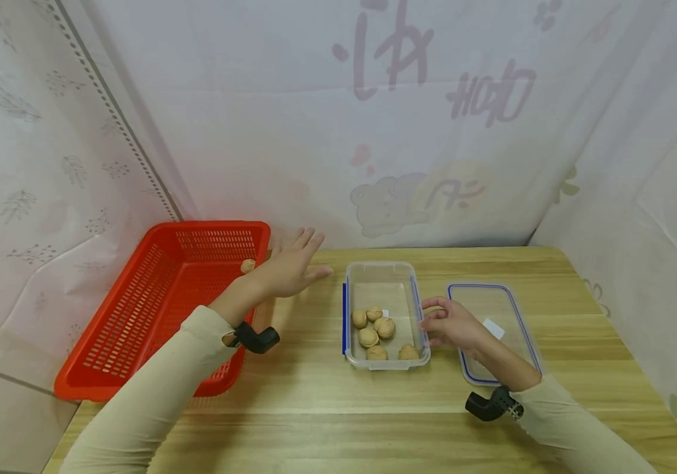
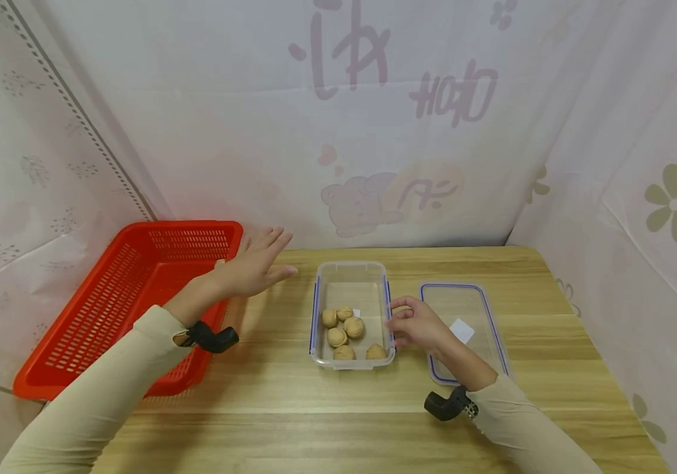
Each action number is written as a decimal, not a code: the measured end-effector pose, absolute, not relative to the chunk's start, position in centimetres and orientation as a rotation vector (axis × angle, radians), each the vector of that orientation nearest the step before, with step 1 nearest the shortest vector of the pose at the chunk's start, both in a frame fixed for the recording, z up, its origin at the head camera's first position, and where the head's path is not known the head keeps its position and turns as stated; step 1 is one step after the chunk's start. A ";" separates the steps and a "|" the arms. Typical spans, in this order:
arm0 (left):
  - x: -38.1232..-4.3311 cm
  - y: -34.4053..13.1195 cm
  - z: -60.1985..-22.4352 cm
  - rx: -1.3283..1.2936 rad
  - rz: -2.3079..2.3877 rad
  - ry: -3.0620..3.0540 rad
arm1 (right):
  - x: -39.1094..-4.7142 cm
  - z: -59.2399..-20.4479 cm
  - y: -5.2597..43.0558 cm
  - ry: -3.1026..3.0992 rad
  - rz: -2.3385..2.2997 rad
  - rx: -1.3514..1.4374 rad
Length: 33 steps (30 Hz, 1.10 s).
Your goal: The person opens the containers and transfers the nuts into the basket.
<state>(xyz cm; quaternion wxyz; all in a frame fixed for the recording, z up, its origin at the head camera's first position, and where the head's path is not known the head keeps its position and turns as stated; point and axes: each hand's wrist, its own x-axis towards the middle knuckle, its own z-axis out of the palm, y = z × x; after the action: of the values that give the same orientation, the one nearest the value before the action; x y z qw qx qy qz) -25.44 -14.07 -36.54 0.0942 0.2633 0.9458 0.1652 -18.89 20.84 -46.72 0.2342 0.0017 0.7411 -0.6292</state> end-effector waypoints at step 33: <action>-25.2 -7.5 -41.0 1.020 0.425 2.700 | -18.9 -46.8 21.0 2.021 -1.740 -0.022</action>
<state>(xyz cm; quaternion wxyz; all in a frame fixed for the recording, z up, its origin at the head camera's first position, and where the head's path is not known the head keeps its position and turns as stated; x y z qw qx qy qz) -25.19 -7.50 -41.04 0.1117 0.3475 0.9197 0.1447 -18.94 20.98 -46.83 0.2348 -0.0081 0.7366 -0.6342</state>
